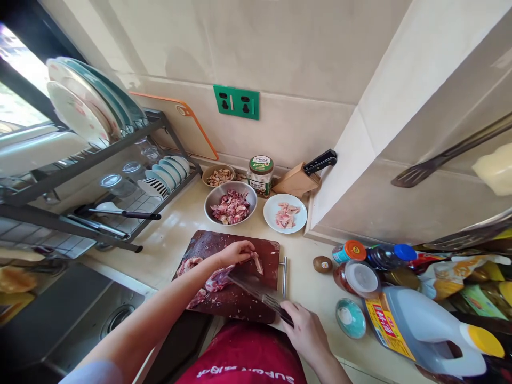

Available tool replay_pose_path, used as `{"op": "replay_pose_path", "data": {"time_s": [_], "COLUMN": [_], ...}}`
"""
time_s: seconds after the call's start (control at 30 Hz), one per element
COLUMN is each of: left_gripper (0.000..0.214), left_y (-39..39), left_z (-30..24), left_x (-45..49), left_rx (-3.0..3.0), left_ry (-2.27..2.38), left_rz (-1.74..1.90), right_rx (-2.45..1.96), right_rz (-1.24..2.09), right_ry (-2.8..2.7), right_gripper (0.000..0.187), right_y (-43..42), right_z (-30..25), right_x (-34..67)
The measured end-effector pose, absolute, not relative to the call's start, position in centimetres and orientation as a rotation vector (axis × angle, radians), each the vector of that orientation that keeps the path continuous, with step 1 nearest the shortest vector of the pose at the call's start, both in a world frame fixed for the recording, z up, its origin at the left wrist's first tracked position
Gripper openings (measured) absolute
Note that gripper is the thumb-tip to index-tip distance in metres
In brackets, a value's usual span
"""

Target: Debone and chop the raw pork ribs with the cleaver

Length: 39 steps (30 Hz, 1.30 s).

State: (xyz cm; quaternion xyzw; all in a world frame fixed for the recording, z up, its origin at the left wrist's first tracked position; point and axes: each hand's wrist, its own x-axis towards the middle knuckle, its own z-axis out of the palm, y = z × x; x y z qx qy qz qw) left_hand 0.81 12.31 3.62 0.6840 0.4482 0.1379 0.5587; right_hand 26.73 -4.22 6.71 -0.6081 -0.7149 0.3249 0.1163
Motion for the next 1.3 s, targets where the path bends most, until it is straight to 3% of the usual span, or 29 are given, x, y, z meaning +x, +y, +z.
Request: {"op": "replay_pose_path", "data": {"time_s": [0.13, 0.27, 0.47, 0.73, 0.87, 1.0, 1.1, 1.3], "left_gripper": [0.026, 0.029, 0.041, 0.025, 0.043, 0.038, 0.054, 0.049], "left_y": [12.4, 11.8, 9.7, 16.1, 18.9, 12.1, 4.9, 1.1], "left_z": [2.9, 2.8, 2.9, 8.5, 11.3, 9.2, 6.2, 3.8], "left_x": [-0.1, 0.5, 3.5, 0.8, -2.1, -3.1, -2.5, -0.9], "left_rx": [1.179, 1.245, 1.56, 1.481, 1.554, 1.884, 2.01, 2.099], "left_ry": [1.162, 1.383, 1.638, 1.967, 2.1, 1.914, 1.768, 1.783], "left_rz": [0.425, 0.324, 0.242, 0.736, 0.577, 0.324, 0.089, 0.078], "right_rx": [-1.867, -1.721, -1.511, -1.338, -1.379, -1.484, -1.601, -1.803], "right_rz": [1.575, 1.852, 1.971, 1.891, 1.801, 1.832, 1.906, 1.891], "right_ry": [-1.29, -0.887, -0.92, -1.189, -1.242, -1.28, -1.234, -1.218], "right_gripper": [0.038, 0.044, 0.042, 0.035, 0.032, 0.033, 0.037, 0.071], "right_y": [-7.0, -7.0, -3.3, 5.9, 8.1, 6.3, 3.8, 0.6], "right_z": [4.6, 2.6, 1.8, 7.7, 9.7, 8.3, 6.2, 3.1], "right_x": [28.8, 28.8, 25.5, 21.5, 21.7, 24.5, 26.6, 28.1]}}
